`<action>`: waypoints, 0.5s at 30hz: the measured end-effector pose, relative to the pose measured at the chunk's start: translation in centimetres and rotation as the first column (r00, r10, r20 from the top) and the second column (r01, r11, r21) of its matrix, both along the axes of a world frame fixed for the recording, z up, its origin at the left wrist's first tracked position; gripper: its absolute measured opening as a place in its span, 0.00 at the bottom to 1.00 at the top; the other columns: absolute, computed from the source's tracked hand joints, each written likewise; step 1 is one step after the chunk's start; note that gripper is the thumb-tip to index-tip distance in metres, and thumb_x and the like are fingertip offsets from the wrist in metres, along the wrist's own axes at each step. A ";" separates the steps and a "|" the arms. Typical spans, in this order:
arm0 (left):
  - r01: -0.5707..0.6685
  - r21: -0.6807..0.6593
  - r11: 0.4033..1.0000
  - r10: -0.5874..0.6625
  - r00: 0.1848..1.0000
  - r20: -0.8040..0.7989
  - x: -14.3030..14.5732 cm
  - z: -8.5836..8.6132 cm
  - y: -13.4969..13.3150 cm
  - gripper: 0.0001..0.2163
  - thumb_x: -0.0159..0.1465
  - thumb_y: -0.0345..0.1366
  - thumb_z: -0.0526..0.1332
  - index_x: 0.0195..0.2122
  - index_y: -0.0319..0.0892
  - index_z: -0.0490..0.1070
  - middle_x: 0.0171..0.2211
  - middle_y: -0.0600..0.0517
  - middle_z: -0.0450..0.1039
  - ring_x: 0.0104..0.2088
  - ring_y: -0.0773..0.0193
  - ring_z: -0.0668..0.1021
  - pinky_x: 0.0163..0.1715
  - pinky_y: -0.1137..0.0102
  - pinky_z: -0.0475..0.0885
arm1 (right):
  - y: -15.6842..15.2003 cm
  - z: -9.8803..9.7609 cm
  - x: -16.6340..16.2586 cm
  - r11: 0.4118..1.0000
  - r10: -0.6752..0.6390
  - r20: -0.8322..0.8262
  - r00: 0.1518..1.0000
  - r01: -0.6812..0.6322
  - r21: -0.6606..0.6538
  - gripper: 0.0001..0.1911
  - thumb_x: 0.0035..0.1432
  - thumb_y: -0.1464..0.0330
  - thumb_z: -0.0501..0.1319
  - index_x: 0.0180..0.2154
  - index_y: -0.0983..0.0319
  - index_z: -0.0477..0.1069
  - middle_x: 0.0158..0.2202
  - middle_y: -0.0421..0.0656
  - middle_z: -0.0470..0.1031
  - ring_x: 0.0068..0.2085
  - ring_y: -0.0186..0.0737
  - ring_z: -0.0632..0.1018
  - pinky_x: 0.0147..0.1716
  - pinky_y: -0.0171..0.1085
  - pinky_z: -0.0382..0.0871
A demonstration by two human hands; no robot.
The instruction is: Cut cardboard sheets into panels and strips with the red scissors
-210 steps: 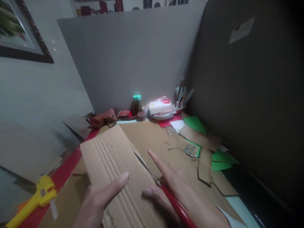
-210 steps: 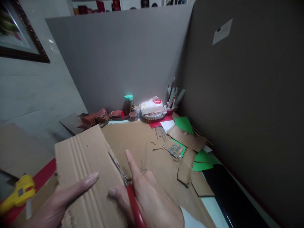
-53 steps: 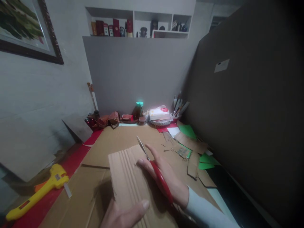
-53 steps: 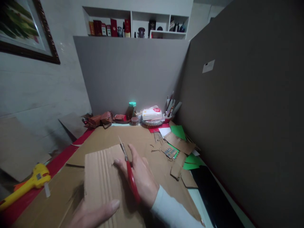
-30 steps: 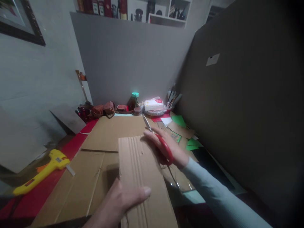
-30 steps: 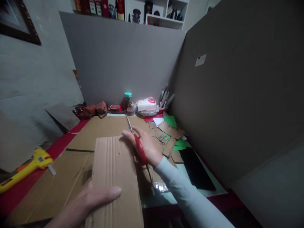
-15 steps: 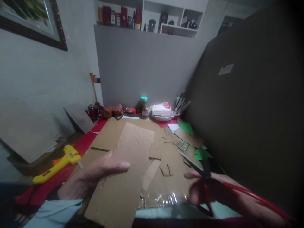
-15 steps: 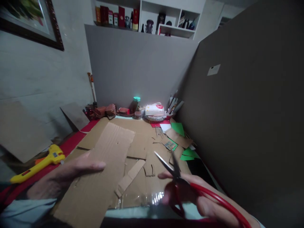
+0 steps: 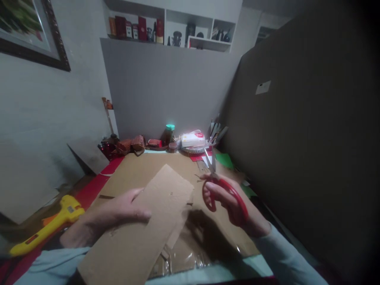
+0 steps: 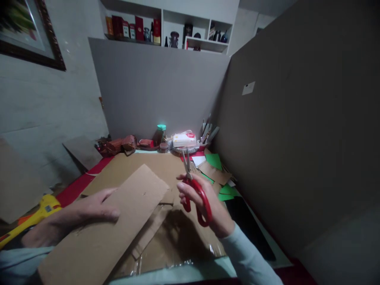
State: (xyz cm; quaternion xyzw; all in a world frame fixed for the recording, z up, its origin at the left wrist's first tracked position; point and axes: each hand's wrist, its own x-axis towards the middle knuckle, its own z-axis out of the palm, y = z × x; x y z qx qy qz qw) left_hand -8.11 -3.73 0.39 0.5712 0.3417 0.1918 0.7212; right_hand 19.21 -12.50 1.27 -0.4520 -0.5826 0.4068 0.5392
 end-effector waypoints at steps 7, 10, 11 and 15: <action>-0.096 -0.079 0.992 0.103 0.990 0.097 1.7 -0.4 0.0 0.30 0.49 0.38 0.71 0.52 0.34 0.66 0.36 0.41 0.81 0.31 0.55 0.81 0.31 0.66 0.75 | 3.3 0.2 -3.1 0.999 0.046 -0.052 0.998 -0.045 0.022 0.15 0.57 0.63 0.63 0.42 0.62 0.63 0.27 0.37 0.68 0.25 0.34 0.72 0.26 0.35 0.66; -0.180 -0.144 0.973 0.198 0.972 0.123 2.4 -0.4 -0.5 0.29 0.53 0.37 0.69 0.55 0.36 0.63 0.35 0.43 0.81 0.32 0.55 0.81 0.32 0.63 0.76 | 4.6 1.0 -4.1 0.996 0.078 -0.069 0.995 -0.074 0.059 0.14 0.56 0.63 0.64 0.41 0.62 0.64 0.25 0.35 0.68 0.23 0.33 0.71 0.24 0.34 0.65; -0.202 -0.163 0.966 0.224 0.965 0.134 2.6 -0.3 -0.7 0.28 0.55 0.37 0.68 0.55 0.37 0.63 0.35 0.43 0.81 0.32 0.55 0.81 0.33 0.63 0.76 | 5.0 1.2 -4.4 0.994 0.089 -0.075 0.993 -0.084 0.068 0.14 0.56 0.63 0.64 0.41 0.62 0.65 0.24 0.34 0.67 0.22 0.32 0.70 0.23 0.33 0.64; -0.252 -0.209 0.945 0.291 0.939 0.184 3.0 0.1 -1.1 0.22 0.58 0.35 0.65 0.53 0.38 0.67 0.35 0.44 0.81 0.31 0.56 0.81 0.34 0.63 0.76 | 6.4 1.1 -4.8 0.990 0.129 -0.129 0.983 -0.120 0.073 0.11 0.56 0.64 0.64 0.37 0.62 0.66 0.23 0.33 0.66 0.21 0.30 0.68 0.21 0.31 0.61</action>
